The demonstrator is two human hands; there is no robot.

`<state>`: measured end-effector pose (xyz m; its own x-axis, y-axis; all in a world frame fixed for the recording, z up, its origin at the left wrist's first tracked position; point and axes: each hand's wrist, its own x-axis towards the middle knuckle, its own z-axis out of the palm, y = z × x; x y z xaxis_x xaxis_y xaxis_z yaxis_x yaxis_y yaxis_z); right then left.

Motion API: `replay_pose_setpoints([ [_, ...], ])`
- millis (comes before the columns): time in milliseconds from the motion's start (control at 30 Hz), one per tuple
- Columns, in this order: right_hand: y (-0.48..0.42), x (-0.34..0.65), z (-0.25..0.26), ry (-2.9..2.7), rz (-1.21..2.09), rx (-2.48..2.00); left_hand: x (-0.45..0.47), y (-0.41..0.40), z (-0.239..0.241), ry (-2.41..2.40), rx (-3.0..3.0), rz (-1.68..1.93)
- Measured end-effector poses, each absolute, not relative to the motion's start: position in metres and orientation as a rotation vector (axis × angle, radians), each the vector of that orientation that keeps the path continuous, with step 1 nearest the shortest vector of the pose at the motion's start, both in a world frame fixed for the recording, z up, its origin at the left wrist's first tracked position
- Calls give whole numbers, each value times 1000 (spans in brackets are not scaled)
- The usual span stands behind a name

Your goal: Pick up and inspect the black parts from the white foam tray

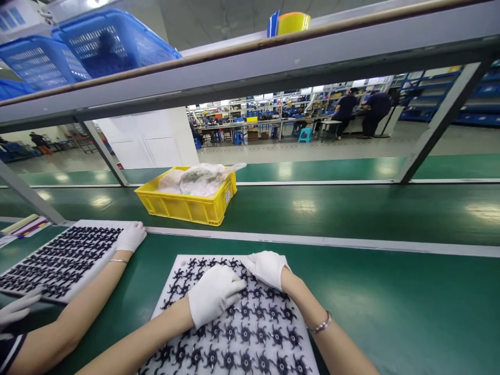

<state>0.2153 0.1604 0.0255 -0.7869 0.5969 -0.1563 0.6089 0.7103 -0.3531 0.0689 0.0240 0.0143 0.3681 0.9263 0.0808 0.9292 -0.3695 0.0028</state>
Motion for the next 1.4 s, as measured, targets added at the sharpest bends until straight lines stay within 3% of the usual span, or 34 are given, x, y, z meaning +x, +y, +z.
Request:
replay_pose_setpoints([
  [500,156,215,26,2918,-568,1015,85,31,45,-1681,-2534,-5],
  [1400,165,211,17,2926,-653,915,89,39,24,-1775,-2492,53],
])
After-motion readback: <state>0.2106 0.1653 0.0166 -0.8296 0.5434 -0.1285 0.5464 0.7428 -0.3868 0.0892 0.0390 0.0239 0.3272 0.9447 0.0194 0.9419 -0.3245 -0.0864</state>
